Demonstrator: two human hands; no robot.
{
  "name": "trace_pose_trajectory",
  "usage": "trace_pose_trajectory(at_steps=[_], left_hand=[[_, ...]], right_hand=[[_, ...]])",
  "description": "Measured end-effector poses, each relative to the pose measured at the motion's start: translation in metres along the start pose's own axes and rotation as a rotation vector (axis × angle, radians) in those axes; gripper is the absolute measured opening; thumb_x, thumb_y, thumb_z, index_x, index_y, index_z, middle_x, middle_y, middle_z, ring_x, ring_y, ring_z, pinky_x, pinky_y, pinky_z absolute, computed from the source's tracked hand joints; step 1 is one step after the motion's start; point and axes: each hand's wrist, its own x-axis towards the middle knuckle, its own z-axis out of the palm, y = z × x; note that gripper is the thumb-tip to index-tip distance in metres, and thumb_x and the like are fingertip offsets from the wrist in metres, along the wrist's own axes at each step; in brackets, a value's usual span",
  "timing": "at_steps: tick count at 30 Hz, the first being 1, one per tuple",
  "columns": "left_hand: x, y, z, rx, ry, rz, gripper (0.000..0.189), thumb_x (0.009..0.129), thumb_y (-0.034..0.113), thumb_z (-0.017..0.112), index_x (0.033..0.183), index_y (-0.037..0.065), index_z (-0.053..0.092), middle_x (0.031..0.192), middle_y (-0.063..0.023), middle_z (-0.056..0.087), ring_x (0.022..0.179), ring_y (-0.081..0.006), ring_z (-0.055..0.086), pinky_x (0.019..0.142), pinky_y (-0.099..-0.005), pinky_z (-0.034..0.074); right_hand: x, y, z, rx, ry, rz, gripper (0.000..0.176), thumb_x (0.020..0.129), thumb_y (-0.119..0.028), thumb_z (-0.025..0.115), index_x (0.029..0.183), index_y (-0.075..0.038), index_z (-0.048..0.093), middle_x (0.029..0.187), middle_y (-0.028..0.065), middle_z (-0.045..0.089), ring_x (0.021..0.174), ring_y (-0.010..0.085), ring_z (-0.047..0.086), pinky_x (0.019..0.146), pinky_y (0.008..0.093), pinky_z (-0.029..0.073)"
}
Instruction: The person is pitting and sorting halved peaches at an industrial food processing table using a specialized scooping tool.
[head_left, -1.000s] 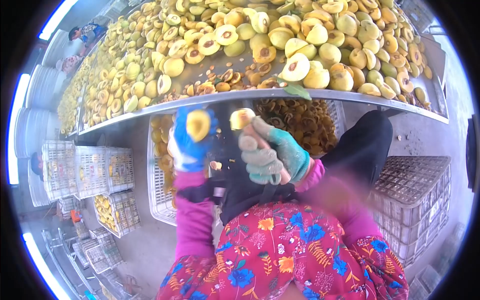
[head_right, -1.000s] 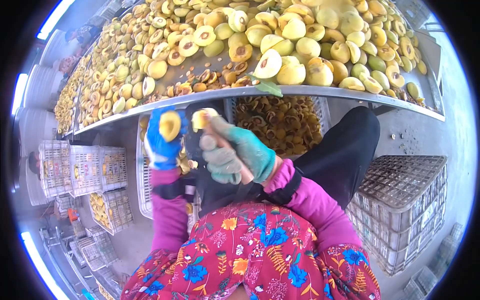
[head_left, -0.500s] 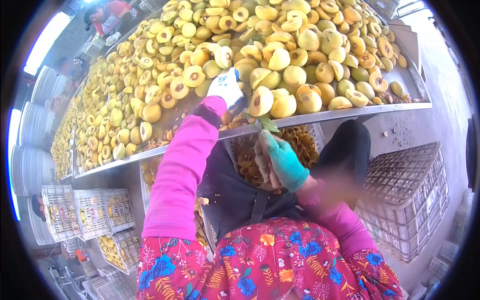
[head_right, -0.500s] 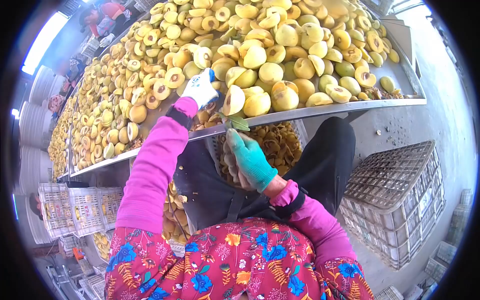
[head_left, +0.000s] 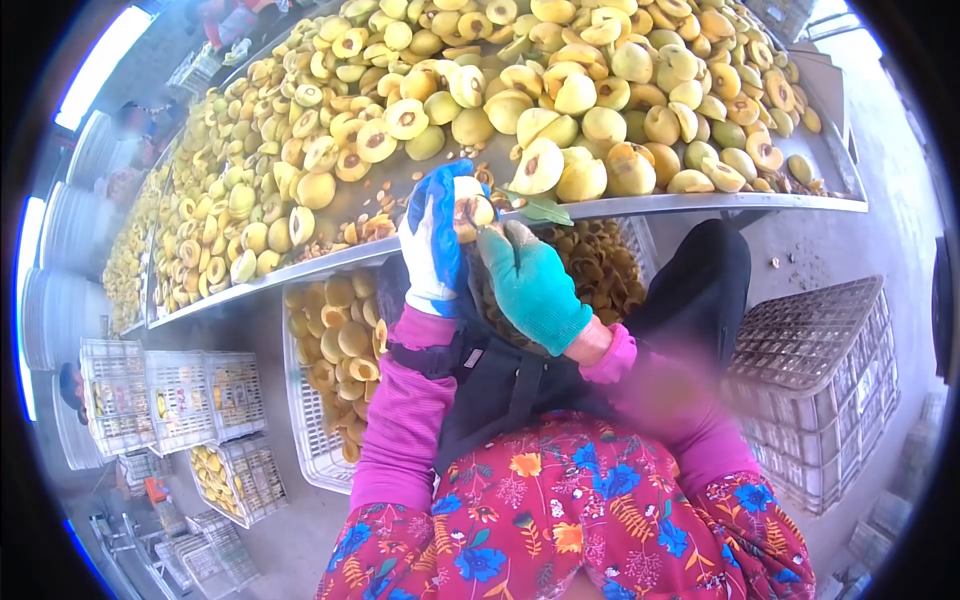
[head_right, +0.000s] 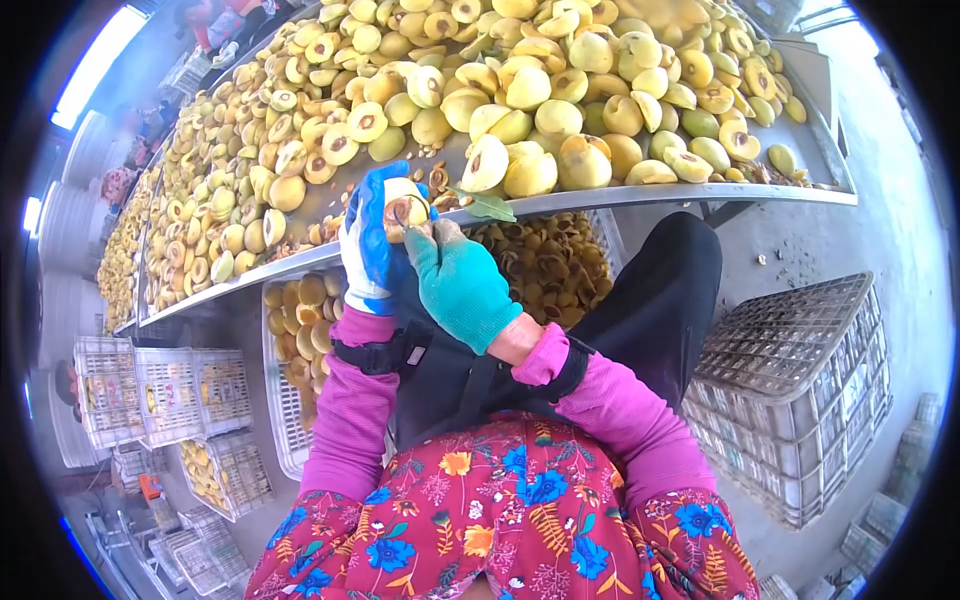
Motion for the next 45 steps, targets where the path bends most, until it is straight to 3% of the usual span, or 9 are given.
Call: trace_pose_trajectory(at_steps=[2,16,24,28,30,33,37,42,45], left_hand=[[-0.001,-0.008,0.003,-0.447,0.102,-0.264,0.031,0.092,0.025,0.052,0.104,-0.003,0.059,0.100,-0.0095,0.063,0.088,-0.0143,0.057,0.082,-0.0272,0.045],[-0.012,-0.002,-0.001,-0.272,0.062,-0.178,0.036,0.091,0.031,0.053,0.097,-0.004,0.061,0.091,-0.0083,0.064,0.077,-0.0117,0.059,0.071,-0.0262,0.048],[-0.014,-0.001,-0.007,-0.352,-0.161,-0.292,0.034,0.092,0.029,0.050,0.096,-0.003,0.059,0.083,-0.0077,0.064,0.073,-0.0122,0.059,0.068,-0.0254,0.048],[-0.029,0.005,-0.016,-0.991,0.013,-0.803,0.044,0.093,0.039,0.044,0.106,-0.002,0.055,0.082,-0.0149,0.063,0.068,-0.0200,0.061,0.062,-0.0294,0.051],[-0.055,-0.023,-0.043,0.285,0.172,0.102,0.040,0.092,0.036,0.048,0.104,-0.001,0.057,0.083,-0.0138,0.063,0.072,-0.0203,0.062,0.063,-0.0308,0.052],[-0.060,-0.025,-0.133,0.490,0.181,-0.261,0.033,0.083,0.029,0.060,0.104,0.004,0.061,0.092,-0.0136,0.062,0.077,-0.0231,0.062,0.070,-0.0351,0.051],[0.005,-0.017,-0.079,0.726,0.031,0.004,0.038,0.073,0.033,0.069,0.101,0.009,0.064,0.099,-0.0133,0.061,0.088,-0.0287,0.060,0.078,-0.0388,0.048],[0.074,-0.006,0.042,0.475,-0.770,-0.027,0.064,0.065,0.033,0.071,0.121,0.012,0.049,0.116,-0.0169,0.053,0.105,-0.0319,0.053,0.089,-0.0392,0.043],[0.072,-0.017,0.048,0.690,-0.636,0.082,0.060,0.061,0.024,0.076,0.113,0.007,0.052,0.096,-0.0126,0.061,0.090,-0.0259,0.061,0.080,-0.0345,0.047]], right_hand=[[-0.003,0.006,0.007,-0.011,0.011,-0.013,0.028,0.093,-0.025,0.047,0.092,0.002,0.056,0.069,0.0153,0.056,0.061,0.0257,0.053,0.059,0.0358,0.043],[-0.019,-0.011,0.018,0.475,-0.088,0.348,0.036,0.096,-0.039,0.038,0.084,-0.007,0.050,0.054,-0.0003,0.043,0.038,0.0079,0.041,0.034,0.0229,0.036],[-0.019,-0.004,0.000,1.389,-0.701,0.809,0.045,0.092,-0.055,0.035,0.081,-0.012,0.045,0.054,-0.0064,0.036,0.039,0.0065,0.036,0.038,0.0232,0.031],[-0.018,0.007,0.002,1.701,-1.030,0.806,0.044,0.095,-0.052,0.030,0.085,-0.013,0.047,0.056,-0.0075,0.039,0.041,0.0060,0.036,0.042,0.0231,0.031],[-0.026,0.002,0.000,1.732,-1.105,0.780,0.043,0.095,-0.051,0.030,0.085,-0.013,0.048,0.057,-0.0077,0.040,0.041,0.0061,0.037,0.043,0.0232,0.033],[-0.030,0.048,-0.017,1.586,-0.760,0.968,0.039,0.094,-0.049,0.037,0.081,-0.014,0.048,0.055,-0.0064,0.041,0.043,0.0084,0.040,0.044,0.0261,0.037],[-0.036,0.069,-0.025,1.392,-0.538,1.171,0.037,0.093,-0.050,0.040,0.083,-0.014,0.045,0.058,-0.0041,0.040,0.043,0.0102,0.039,0.044,0.0278,0.037],[-0.028,0.020,-0.055,1.094,-0.228,0.860,0.041,0.092,-0.052,0.041,0.081,-0.013,0.047,0.059,-0.0028,0.041,0.043,0.0120,0.039,0.042,0.0288,0.037],[-0.023,0.013,-0.061,0.758,-0.067,0.553,0.034,0.095,-0.040,0.041,0.087,-0.009,0.049,0.058,-0.0013,0.043,0.046,0.0094,0.041,0.043,0.0247,0.036]])
